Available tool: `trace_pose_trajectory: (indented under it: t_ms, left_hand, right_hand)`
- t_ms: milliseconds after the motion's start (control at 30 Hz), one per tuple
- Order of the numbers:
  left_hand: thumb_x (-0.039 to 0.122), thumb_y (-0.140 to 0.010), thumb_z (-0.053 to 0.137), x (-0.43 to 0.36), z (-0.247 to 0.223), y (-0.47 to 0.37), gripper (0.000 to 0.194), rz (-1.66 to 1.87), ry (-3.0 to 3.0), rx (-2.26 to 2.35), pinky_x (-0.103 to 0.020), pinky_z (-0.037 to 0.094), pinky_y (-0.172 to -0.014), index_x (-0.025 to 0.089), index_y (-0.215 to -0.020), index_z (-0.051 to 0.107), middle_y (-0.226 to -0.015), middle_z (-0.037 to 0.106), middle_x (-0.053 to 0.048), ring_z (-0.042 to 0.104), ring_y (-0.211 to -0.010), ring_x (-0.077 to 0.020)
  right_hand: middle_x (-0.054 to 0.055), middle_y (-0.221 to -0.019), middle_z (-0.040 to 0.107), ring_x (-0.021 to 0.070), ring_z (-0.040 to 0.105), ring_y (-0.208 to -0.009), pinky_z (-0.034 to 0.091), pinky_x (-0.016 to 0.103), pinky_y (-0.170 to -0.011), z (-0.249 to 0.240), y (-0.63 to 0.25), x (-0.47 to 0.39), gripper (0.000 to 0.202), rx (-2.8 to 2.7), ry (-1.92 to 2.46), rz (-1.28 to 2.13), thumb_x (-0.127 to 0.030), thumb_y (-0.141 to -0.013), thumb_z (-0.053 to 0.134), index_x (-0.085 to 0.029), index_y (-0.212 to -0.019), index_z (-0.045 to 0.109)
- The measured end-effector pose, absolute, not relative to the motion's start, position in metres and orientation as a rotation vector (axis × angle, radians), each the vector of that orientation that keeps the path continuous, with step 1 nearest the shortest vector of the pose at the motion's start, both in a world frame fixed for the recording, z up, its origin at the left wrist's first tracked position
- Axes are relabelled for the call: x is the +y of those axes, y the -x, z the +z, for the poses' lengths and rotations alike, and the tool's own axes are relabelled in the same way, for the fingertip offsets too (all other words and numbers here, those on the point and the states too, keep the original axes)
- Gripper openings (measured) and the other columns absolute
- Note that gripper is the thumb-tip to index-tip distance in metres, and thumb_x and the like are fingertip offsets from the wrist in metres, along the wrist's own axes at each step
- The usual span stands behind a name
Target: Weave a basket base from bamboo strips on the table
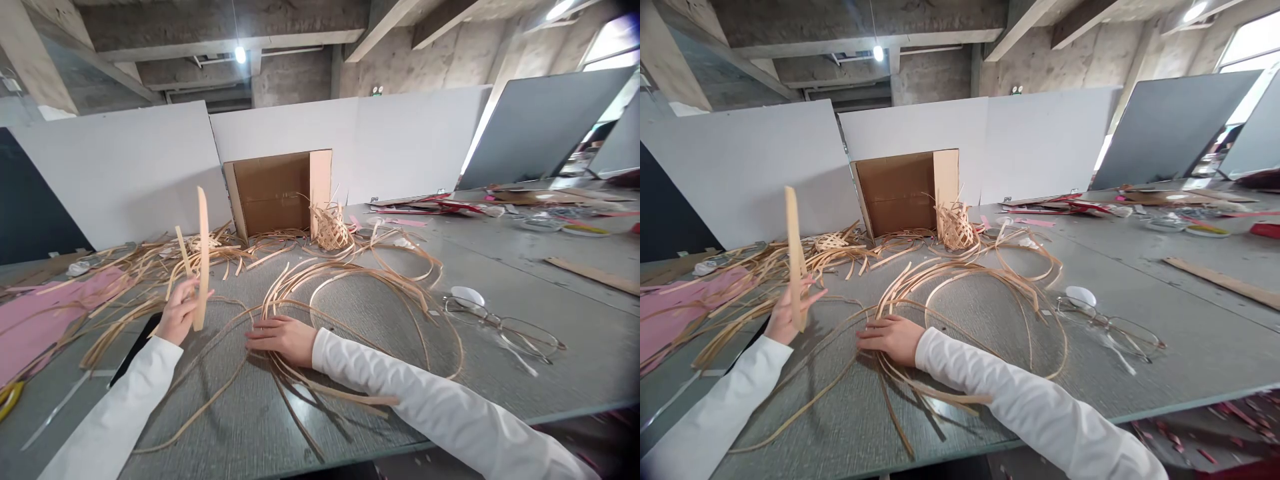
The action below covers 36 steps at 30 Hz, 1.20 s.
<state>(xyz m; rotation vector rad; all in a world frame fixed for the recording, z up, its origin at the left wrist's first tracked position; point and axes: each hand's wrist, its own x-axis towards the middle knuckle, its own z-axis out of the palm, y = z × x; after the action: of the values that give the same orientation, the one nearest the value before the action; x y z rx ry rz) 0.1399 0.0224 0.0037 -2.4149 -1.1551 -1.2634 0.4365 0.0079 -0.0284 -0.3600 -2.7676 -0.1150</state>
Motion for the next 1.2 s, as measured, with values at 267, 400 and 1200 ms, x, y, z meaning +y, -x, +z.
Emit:
trace_pose_trajectory:
  t_ms: [267,400,1200]
  left_hand:
    - [0.022,-0.092,0.037,0.018,0.008,-0.143,0.033,-1.235,2.488,-1.121,-0.041,0.037,-0.1,0.029,-0.118,0.055,-0.115,0.048,-0.006,0.046,-0.116,-0.022]
    - [0.026,-0.092,0.036,0.02,0.006,-0.141,0.032,-1.235,2.448,-1.147,-0.04,0.038,-0.1,0.028,-0.115,0.058,-0.114,0.051,-0.006,0.048,-0.114,-0.0216]
    - [0.015,-0.091,0.031,-0.007,0.008,-0.143,0.041,-0.967,2.56,-1.07,-0.033,0.037,-0.1,0.031,-0.122,0.052,-0.122,0.05,-0.003,0.046,-0.118,-0.0201]
  right_hand:
    - [-0.002,-0.127,0.051,0.0134,0.04,-0.12,0.028,0.029,-0.101,-0.023,-0.437,0.009,0.044,-2.714,0.491,0.008,-0.009,-0.083,0.037,-0.021,-0.122,0.05]
    - [0.003,-0.12,0.056,0.0175,0.046,-0.112,0.037,0.031,-0.092,-0.006,-0.452,0.019,0.037,-2.518,1.11,-0.15,-0.012,-0.082,0.041,-0.021,-0.116,0.054]
    - [0.016,-0.096,0.062,0.0243,0.061,-0.089,0.046,0.031,-0.069,0.05,-0.533,0.052,0.028,-1.837,2.144,-0.205,-0.011,-0.081,0.039,-0.013,-0.097,0.061]
